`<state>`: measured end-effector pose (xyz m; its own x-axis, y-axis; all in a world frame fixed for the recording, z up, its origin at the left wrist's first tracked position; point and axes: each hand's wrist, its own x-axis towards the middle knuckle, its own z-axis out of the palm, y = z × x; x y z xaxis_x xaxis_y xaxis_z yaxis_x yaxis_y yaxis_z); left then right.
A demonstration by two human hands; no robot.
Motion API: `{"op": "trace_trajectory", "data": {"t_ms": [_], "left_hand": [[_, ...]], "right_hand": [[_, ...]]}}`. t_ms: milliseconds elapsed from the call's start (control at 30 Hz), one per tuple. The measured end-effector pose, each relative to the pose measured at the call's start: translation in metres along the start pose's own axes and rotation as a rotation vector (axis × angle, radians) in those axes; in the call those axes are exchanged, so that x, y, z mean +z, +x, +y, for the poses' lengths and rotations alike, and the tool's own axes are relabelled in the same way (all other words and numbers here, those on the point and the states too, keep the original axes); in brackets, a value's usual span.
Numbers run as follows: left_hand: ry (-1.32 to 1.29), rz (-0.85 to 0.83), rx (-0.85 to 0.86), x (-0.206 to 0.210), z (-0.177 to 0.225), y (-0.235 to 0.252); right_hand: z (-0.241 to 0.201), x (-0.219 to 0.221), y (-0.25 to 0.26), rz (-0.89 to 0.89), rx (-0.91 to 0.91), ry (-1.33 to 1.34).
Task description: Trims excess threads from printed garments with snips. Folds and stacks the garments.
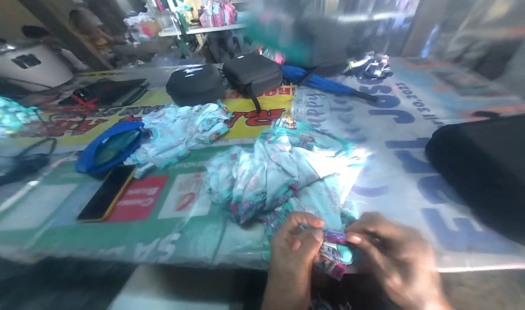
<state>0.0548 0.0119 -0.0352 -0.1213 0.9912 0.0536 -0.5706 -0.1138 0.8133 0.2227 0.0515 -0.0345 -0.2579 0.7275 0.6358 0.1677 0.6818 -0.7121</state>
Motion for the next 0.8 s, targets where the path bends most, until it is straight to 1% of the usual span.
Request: {"op": "trace_trajectory", "data": {"t_ms": [33,100,200,267,433,500,633,700,800], "left_hand": [[0.037,-0.018,0.037,-0.001,-0.001,0.000],[0.172,-0.082,0.131,-0.003,-0.003,0.000],[0.475,-0.221,0.327,-0.005,-0.004,0.001],[0.576,-0.288,0.385,-0.005,-0.003,0.002],[0.606,-0.378,0.362,-0.005,0.001,0.010],[0.688,-0.403,0.370,-0.005,0.004,0.012],[0.852,-0.458,0.451,-0.005,0.002,0.016],[0.821,-0.461,0.397,-0.007,0.003,0.019],[0.604,-0.406,0.232,-0.010,0.013,0.030]], "right_hand": [[0.001,0.000,0.000,0.003,0.028,0.035],[0.003,0.000,-0.001,0.000,0.025,0.027],[0.002,-0.003,-0.001,-0.007,-0.041,-0.054],[0.000,-0.006,0.001,-0.017,-0.086,-0.127],[-0.005,-0.011,0.004,-0.078,-0.124,-0.286],[-0.009,-0.014,0.005,-0.095,-0.132,-0.267],[-0.014,-0.020,0.008,-0.097,-0.155,-0.278],[-0.015,-0.025,0.009,-0.088,-0.110,-0.317],[-0.022,-0.031,0.009,-0.087,0.044,-0.373]]}}
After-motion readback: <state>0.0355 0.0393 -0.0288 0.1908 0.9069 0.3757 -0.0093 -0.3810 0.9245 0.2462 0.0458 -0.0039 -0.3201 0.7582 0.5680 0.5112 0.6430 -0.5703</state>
